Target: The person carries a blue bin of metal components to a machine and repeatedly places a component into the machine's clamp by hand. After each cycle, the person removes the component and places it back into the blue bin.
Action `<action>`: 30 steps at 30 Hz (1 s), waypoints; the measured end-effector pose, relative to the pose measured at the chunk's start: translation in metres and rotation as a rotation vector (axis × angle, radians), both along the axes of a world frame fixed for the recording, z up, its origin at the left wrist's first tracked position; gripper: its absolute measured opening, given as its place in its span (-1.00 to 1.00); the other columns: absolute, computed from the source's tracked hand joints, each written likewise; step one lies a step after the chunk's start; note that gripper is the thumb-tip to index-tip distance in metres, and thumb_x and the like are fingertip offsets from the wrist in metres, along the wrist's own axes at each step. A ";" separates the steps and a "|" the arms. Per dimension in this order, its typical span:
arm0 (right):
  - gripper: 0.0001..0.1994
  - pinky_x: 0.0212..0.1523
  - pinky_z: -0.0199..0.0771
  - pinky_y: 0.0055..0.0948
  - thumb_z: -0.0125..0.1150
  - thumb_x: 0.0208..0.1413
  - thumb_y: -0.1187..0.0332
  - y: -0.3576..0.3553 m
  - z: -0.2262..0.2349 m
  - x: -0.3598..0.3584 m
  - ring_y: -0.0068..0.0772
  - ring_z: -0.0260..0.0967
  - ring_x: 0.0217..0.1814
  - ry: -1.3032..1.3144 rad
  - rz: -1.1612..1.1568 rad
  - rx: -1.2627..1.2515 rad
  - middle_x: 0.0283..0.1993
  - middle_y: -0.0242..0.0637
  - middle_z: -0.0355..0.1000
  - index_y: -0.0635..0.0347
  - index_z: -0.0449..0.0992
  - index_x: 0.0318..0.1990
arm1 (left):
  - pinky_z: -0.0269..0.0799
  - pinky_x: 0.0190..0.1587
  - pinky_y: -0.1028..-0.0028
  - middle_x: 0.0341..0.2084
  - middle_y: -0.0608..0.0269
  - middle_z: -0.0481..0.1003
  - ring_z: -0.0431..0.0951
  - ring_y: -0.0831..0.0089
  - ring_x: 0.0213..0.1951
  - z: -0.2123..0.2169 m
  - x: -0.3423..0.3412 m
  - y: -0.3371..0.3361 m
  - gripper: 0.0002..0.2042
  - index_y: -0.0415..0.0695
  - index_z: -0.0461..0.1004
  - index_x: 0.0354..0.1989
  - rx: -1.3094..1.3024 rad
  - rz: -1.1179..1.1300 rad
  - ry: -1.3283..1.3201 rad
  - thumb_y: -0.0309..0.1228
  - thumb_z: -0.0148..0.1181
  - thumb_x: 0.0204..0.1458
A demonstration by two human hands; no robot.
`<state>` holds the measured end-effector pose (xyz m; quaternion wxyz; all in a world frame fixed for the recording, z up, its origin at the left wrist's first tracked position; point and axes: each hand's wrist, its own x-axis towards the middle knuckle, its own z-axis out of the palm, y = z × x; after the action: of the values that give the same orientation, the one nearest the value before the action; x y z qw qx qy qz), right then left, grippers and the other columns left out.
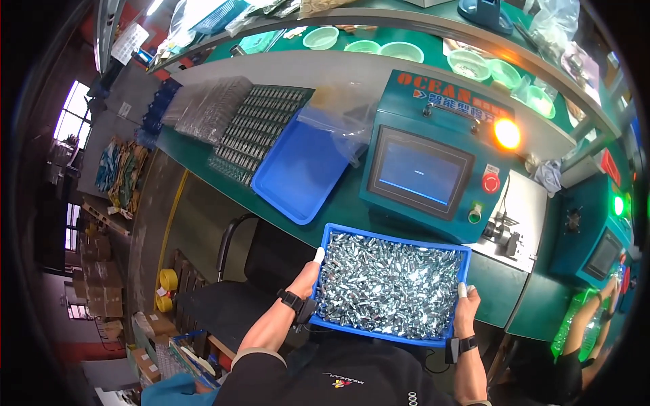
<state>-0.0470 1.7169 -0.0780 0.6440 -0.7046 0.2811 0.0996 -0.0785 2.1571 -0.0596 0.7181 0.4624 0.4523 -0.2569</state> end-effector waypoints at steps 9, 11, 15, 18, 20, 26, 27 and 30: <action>-0.68 -0.44 -0.04 -0.56 0.14 0.30 0.38 0.015 -0.031 0.001 -0.74 -0.08 -0.41 -0.060 -0.014 -0.057 -0.48 -0.66 0.11 0.08 0.23 -0.51 | 0.50 -0.25 0.37 -0.24 0.26 0.58 0.57 0.44 -0.28 -0.059 0.004 0.023 -0.34 -0.23 0.54 -0.07 0.104 0.002 -0.001 0.23 -0.15 0.25; -0.69 -0.43 -0.01 -0.55 0.14 0.30 0.38 0.016 -0.031 -0.004 -0.73 -0.06 -0.40 -0.076 -0.035 -0.075 -0.48 -0.64 0.12 0.09 0.23 -0.51 | 0.50 -0.20 0.36 -0.17 0.21 0.58 0.57 0.41 -0.21 -0.056 0.005 0.023 -0.31 -0.24 0.53 -0.04 0.006 0.008 0.041 0.24 -0.15 0.24; -0.70 -0.41 0.03 -0.54 0.13 0.31 0.37 0.019 -0.029 -0.004 -0.72 -0.03 -0.39 -0.056 -0.032 -0.129 -0.46 -0.62 0.15 0.11 0.26 -0.50 | 0.50 -0.10 0.32 -0.07 0.15 0.55 0.56 0.36 -0.10 -0.017 0.040 0.018 -0.28 -0.27 0.49 0.04 0.041 -0.111 0.155 0.25 -0.15 0.23; -0.71 -0.41 0.04 -0.55 0.13 0.31 0.36 0.028 -0.026 -0.005 -0.72 -0.02 -0.38 -0.040 -0.034 -0.178 -0.45 -0.61 0.17 0.14 0.27 -0.48 | 0.48 -0.02 0.29 -0.03 0.15 0.54 0.54 0.33 -0.05 -0.015 0.047 0.018 -0.25 -0.27 0.45 0.10 -0.015 -0.013 0.044 0.27 -0.16 0.22; -0.70 -0.43 0.02 -0.54 0.14 0.31 0.35 0.030 -0.028 -0.008 -0.72 -0.04 -0.39 -0.042 -0.058 -0.170 -0.47 -0.61 0.14 0.14 0.26 -0.49 | 0.47 0.02 0.28 0.00 0.14 0.53 0.54 0.32 -0.04 -0.018 0.045 0.018 -0.23 -0.27 0.42 0.14 0.046 -0.057 0.026 0.29 -0.19 0.21; -0.66 -0.47 -0.02 -0.53 0.17 0.30 0.34 0.026 -0.038 -0.008 -0.72 -0.07 -0.42 -0.080 -0.104 -0.147 -0.51 -0.61 0.11 0.15 0.22 -0.52 | 0.44 0.07 0.29 0.04 0.15 0.51 0.52 0.32 0.00 -0.024 0.040 0.021 -0.19 -0.27 0.40 0.17 0.000 -0.042 0.034 0.33 -0.23 0.20; -0.66 -0.47 -0.02 -0.53 0.17 0.30 0.34 0.025 -0.039 -0.009 -0.72 -0.07 -0.42 -0.075 -0.107 -0.151 -0.51 -0.61 0.11 0.15 0.22 -0.52 | 0.43 0.07 0.29 0.04 0.15 0.51 0.52 0.32 0.00 -0.030 0.036 0.023 -0.18 -0.27 0.40 0.17 0.009 -0.025 0.036 0.33 -0.23 0.20; -0.66 -0.46 -0.01 -0.55 0.17 0.30 0.35 0.027 -0.041 -0.010 -0.74 -0.07 -0.42 -0.084 -0.081 -0.169 -0.50 -0.61 0.11 0.14 0.23 -0.52 | 0.43 0.07 0.30 0.03 0.15 0.51 0.52 0.33 0.00 -0.038 0.026 0.024 -0.17 -0.27 0.40 0.16 0.024 0.020 0.043 0.35 -0.24 0.19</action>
<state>-0.0568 1.7440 -0.1189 0.5968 -0.7481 0.2895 0.0195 -0.0530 2.1807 -0.0978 0.7051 0.4607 0.4754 -0.2542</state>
